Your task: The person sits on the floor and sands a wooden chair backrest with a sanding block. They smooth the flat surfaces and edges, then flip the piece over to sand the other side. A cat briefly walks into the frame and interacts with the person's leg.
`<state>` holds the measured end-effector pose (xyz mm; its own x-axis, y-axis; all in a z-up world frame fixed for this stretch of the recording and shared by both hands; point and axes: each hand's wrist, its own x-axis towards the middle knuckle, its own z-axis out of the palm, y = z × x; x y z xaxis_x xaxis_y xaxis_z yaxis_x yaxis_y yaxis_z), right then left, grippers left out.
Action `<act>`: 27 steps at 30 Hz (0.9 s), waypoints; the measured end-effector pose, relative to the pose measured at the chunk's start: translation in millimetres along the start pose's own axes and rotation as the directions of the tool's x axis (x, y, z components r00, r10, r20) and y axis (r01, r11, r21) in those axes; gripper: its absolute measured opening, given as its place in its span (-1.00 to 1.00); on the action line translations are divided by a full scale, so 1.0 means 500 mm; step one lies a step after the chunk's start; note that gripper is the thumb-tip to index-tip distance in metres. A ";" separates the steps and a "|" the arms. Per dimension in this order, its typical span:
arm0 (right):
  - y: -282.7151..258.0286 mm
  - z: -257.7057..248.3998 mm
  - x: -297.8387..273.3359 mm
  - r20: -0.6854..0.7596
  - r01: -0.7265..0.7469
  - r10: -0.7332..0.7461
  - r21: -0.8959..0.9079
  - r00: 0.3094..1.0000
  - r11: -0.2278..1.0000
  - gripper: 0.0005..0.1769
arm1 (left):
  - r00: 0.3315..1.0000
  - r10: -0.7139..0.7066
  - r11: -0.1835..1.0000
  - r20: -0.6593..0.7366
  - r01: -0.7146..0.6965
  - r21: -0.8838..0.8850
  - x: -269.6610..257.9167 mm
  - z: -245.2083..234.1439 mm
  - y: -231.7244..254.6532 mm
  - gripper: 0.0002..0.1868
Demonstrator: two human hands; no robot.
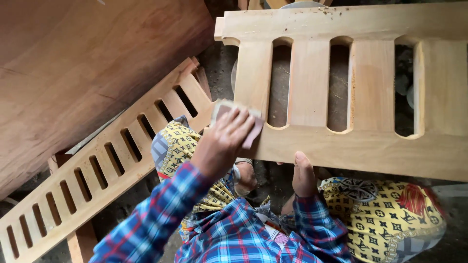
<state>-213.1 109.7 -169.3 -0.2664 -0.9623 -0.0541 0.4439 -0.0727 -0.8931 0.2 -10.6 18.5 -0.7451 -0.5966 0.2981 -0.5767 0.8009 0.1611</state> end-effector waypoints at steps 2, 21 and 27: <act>-0.008 0.001 0.011 0.050 0.002 -0.002 -0.014 0.999 1.000 -0.49 | 1.000 -0.006 1.000 0.009 0.006 0.004 -0.015 0.007 -0.003 -0.51; -0.129 0.103 0.004 -0.012 0.008 -0.009 -0.100 1.000 0.995 -0.45 | 0.828 -0.337 0.881 0.448 0.446 -0.161 0.297 -0.038 -0.140 -0.41; -0.120 0.107 0.004 -0.069 -0.001 -0.003 -0.060 0.998 0.998 -0.48 | 0.998 0.060 0.962 0.021 -0.052 -0.269 0.237 -0.160 -0.095 -0.72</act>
<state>-194.4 98.0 -91.7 -0.3257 -0.9419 -0.0823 0.3922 -0.0554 -0.9182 -33.7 -115.0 121.6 -0.7852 -0.5484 0.2874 -0.4257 0.8153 0.3925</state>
